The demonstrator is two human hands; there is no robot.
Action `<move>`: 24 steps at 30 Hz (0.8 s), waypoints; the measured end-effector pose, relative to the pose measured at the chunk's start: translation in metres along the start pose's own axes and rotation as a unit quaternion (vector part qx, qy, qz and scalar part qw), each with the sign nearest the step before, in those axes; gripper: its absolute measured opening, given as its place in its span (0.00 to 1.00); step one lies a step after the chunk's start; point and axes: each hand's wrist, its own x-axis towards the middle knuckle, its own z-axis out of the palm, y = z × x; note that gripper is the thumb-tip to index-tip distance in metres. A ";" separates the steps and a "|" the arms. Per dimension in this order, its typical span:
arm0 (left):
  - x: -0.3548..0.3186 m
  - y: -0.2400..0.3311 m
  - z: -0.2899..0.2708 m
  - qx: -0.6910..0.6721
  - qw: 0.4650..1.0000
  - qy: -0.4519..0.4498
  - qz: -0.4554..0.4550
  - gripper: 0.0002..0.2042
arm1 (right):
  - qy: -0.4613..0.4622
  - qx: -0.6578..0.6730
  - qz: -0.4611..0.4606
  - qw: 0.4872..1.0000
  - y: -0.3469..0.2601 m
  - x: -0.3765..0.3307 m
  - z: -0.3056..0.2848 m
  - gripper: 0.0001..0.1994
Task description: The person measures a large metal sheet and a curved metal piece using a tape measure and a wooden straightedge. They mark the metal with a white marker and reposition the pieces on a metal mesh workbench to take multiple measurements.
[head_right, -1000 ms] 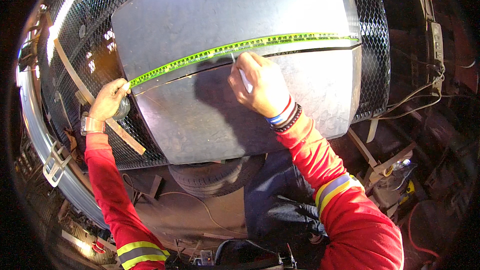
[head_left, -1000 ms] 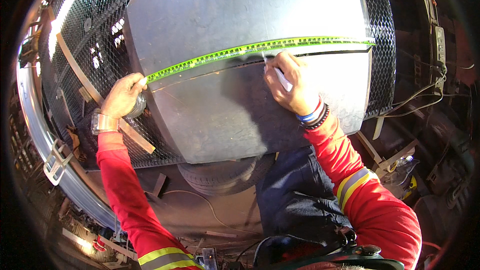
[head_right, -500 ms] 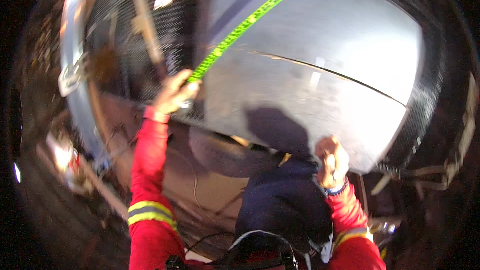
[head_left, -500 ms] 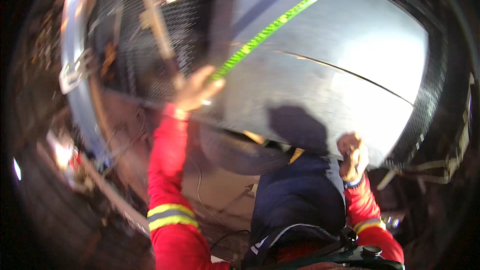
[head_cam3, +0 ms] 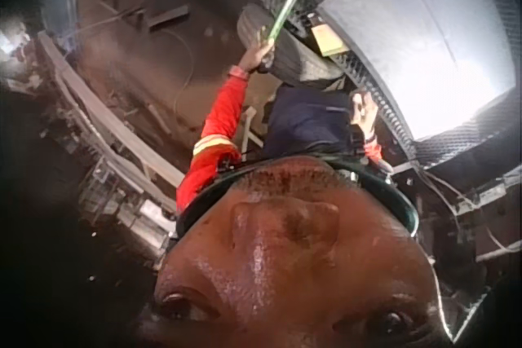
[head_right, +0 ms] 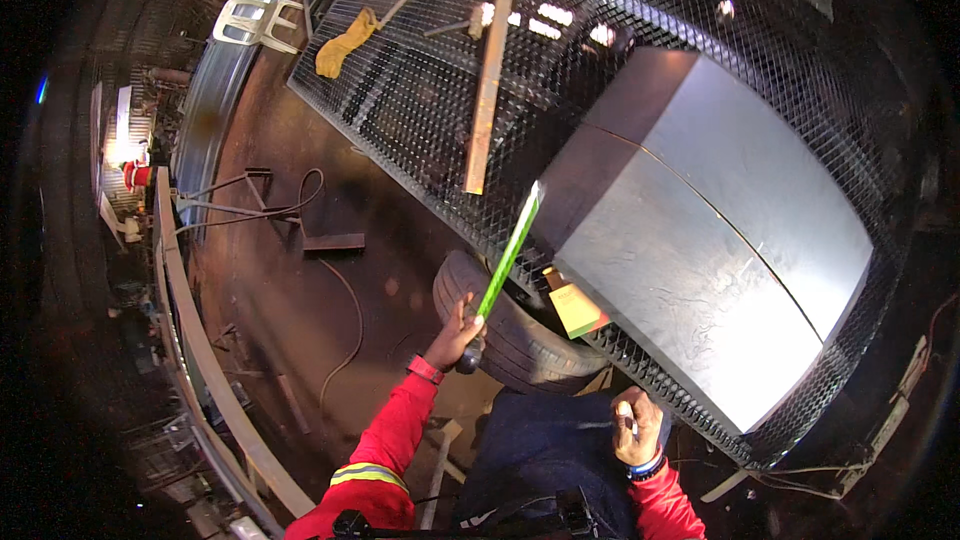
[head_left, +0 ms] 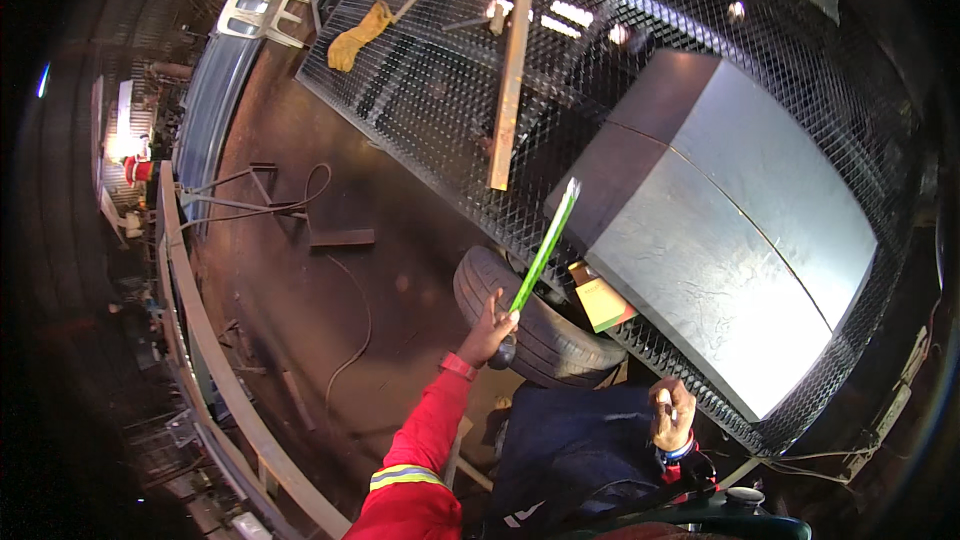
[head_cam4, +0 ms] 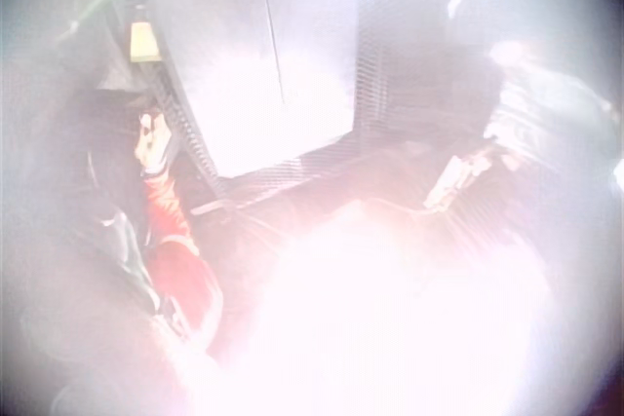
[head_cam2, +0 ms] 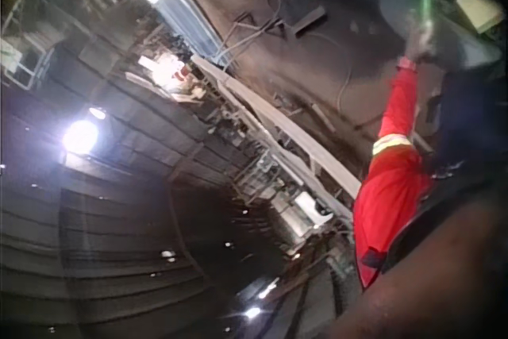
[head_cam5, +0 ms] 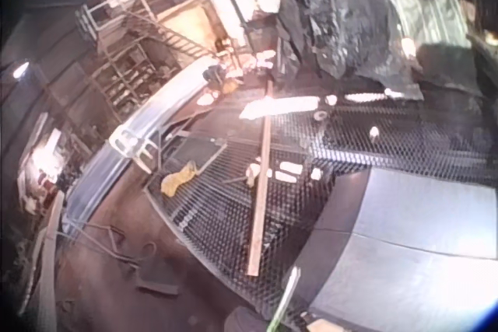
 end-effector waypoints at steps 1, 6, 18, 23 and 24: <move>0.007 -0.012 -0.009 -0.002 1.000 -0.001 0.005 0.37 | 0.009 0.006 0.016 1.000 -0.014 -0.009 0.009 0.11; 0.089 -0.076 -0.062 0.239 0.968 0.023 0.074 0.38 | 0.043 -0.025 0.005 0.999 -0.051 -0.067 0.064 0.11; 0.140 0.045 -0.089 0.212 0.962 0.175 0.005 0.49 | -0.024 -0.189 0.122 0.974 -0.015 -0.111 0.100 0.19; -0.026 -0.099 -0.185 0.477 0.855 0.123 0.164 0.21 | 0.042 -0.202 0.288 0.935 0.096 -0.169 0.076 0.14; -0.072 -0.140 -0.206 0.508 0.843 0.081 0.156 0.16 | 0.039 -0.213 0.286 0.933 0.100 -0.173 0.064 0.17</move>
